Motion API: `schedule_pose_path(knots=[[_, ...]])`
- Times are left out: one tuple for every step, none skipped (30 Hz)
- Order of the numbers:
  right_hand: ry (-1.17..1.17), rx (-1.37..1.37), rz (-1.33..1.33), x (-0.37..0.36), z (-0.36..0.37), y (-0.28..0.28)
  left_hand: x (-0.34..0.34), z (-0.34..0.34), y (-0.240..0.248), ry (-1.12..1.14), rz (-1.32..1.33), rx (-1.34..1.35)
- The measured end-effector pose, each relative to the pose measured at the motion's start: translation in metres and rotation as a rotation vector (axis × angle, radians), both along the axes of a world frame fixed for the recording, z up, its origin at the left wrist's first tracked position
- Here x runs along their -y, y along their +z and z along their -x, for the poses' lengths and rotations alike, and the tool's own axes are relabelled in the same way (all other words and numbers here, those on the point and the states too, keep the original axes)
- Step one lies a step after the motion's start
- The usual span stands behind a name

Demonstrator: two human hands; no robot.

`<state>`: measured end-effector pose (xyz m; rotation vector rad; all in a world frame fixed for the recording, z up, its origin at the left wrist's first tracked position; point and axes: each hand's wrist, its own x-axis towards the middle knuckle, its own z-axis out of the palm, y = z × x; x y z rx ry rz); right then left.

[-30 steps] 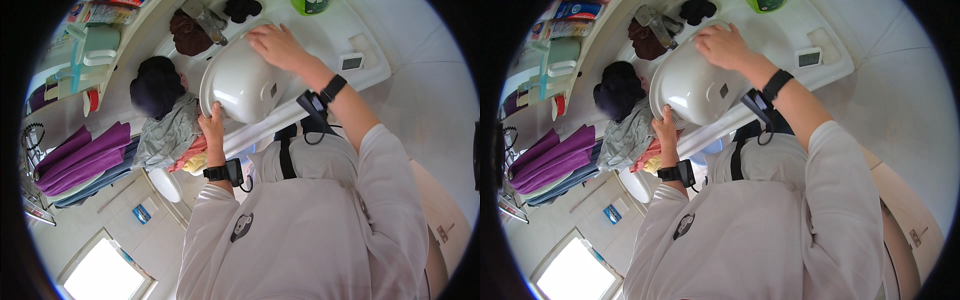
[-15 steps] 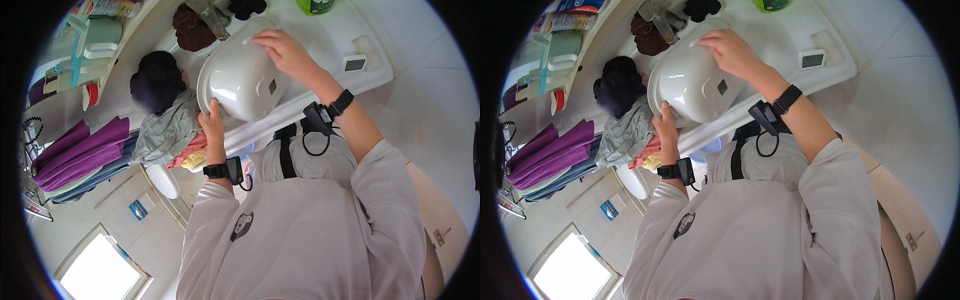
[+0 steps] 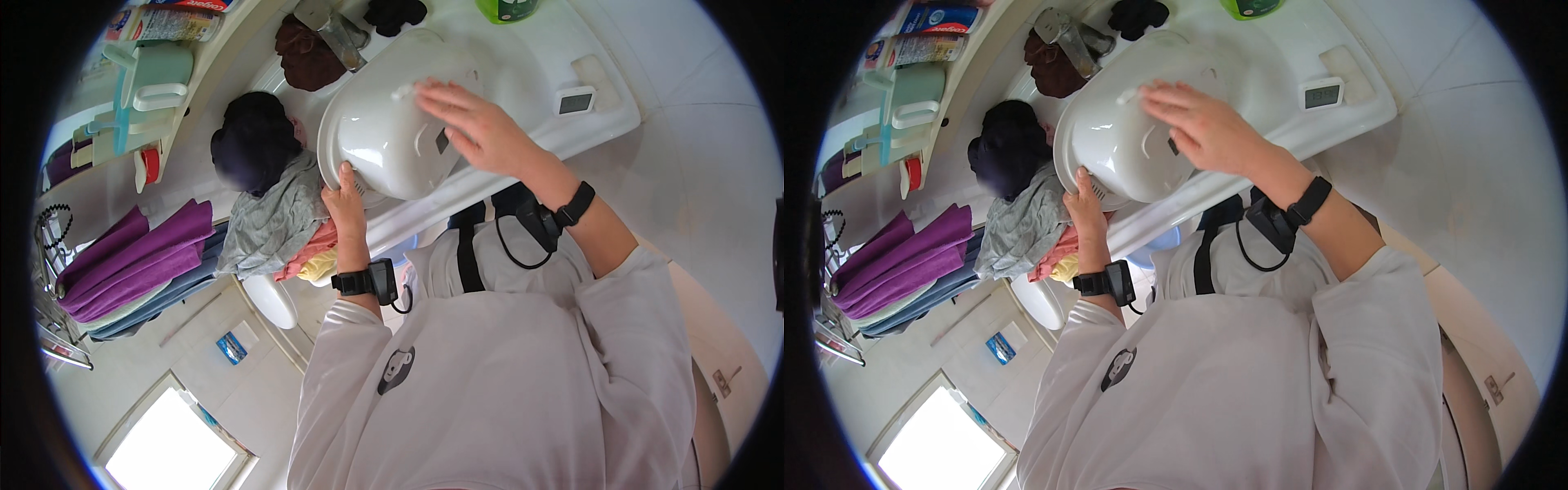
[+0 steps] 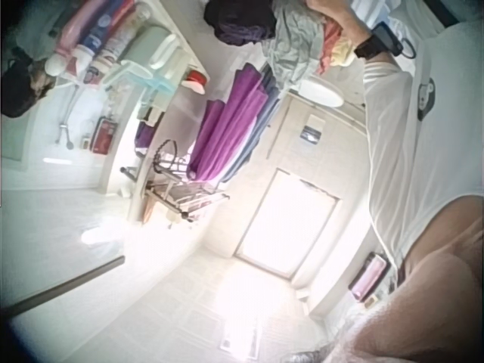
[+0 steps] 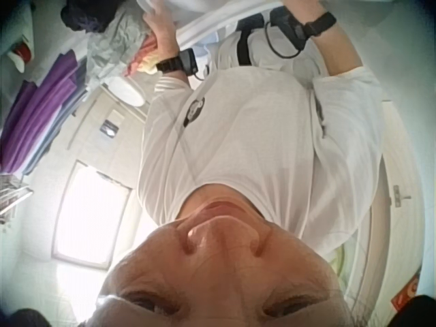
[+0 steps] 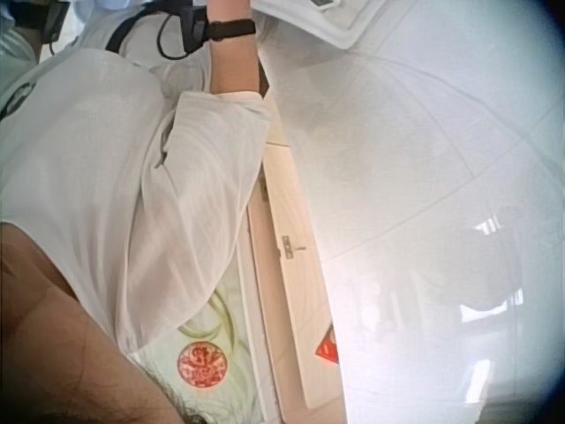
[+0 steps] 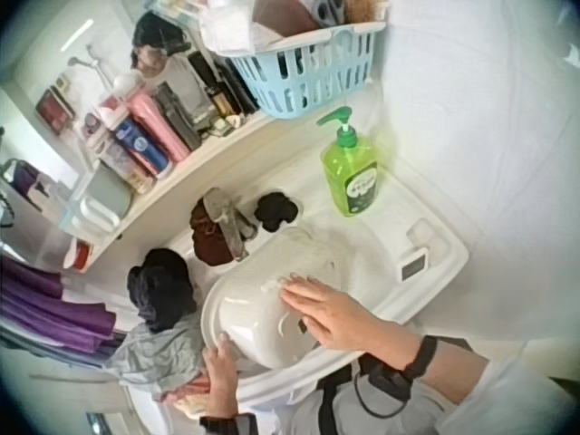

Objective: The person washes clothes in a basin, scrubs the exterior of the basin with a small brush, and then places the basin back into a larger container in a bathroom.

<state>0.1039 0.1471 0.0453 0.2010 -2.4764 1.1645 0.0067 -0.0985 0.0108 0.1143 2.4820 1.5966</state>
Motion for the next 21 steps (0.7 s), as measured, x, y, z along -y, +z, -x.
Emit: schedule_pose_path(knots=[[0.000,0.002,0.003,0.007,-0.005,0.003,-0.001,-0.002,0.001,0.041,-0.020,-0.009],[0.032,-0.002,-0.016,0.014,-0.009,0.007,-0.001,-0.003,0.001,0.082,-0.040,-0.019],[0.062,-0.010,-0.037,0.016,-0.011,0.009,-0.002,-0.003,0.001,0.080,-0.040,-0.019],[0.061,-0.010,-0.037,0.013,-0.010,0.007,-0.001,-0.002,0.002,0.061,-0.031,-0.033],[-0.010,-0.020,-0.081,0.008,-0.007,0.003,-0.001,-0.002,0.002,0.042,-0.023,-0.048],[-0.081,-0.031,-0.124,0.003,-0.004,-0.001,-0.002,-0.001,0.001,0.041,-0.023,-0.048],[-0.083,-0.031,-0.125,0.001,-0.002,-0.004,-0.003,-0.001,0.001,0.041,-0.048,-0.019],[-0.126,-0.046,-0.083,0.001,0.001,-0.007,-0.004,0.000,0.000,0.040,-0.073,0.009],[-0.168,-0.062,-0.041,0.001,0.004,-0.005,-0.003,0.000,-0.002,0.040,-0.074,0.008],[-0.168,-0.063,-0.042,0.005,0.006,-0.003,-0.001,-0.001,-0.004,0.040,-0.049,-0.004],[-0.093,-0.076,-0.082,0.010,0.007,0.000,0.001,-0.001,-0.007,0.039,-0.025,-0.017],[-0.012,-0.087,-0.118,0.016,0.007,0.003,0.009,-0.003,-0.013,0.044,-0.021,-0.016],[-0.034,-0.102,-0.135,0.012,0.011,0.001,0.014,-0.003,-0.021,-0.013,-0.040,0.027],[-0.036,-0.105,-0.138,0.006,0.016,-0.004,0.020,-0.001,-0.028,-0.070,-0.058,0.069],[-0.130,-0.088,-0.124,-0.003,0.021,-0.014,0.022,0.002,-0.032,-0.073,-0.059,0.067],[-0.222,-0.070,-0.110,-0.009,0.026,-0.018,0.025,0.005,-0.034,-0.131,-0.015,0.107],[-0.234,-0.056,-0.109,-0.013,0.029,-0.022,0.026,0.008,-0.036,-0.187,0.030,0.147],[-0.234,-0.057,-0.110,-0.011,0.031,-0.023,0.023,0.009,-0.036,-0.188,0.028,0.146],[-0.197,-0.062,-0.151,-0.006,0.033,-0.025,0.021,0.010,-0.035,-0.233,-0.078,0.008],[-0.160,-0.067,-0.192,-0.003,0.035,-0.027,0.019,0.010,-0.035,-0.277,-0.184,-0.131],[-0.166,-0.060,-0.197,-0.001,0.033,-0.032,0.005,0.011,-0.018,-0.306,-0.141,-0.138]])
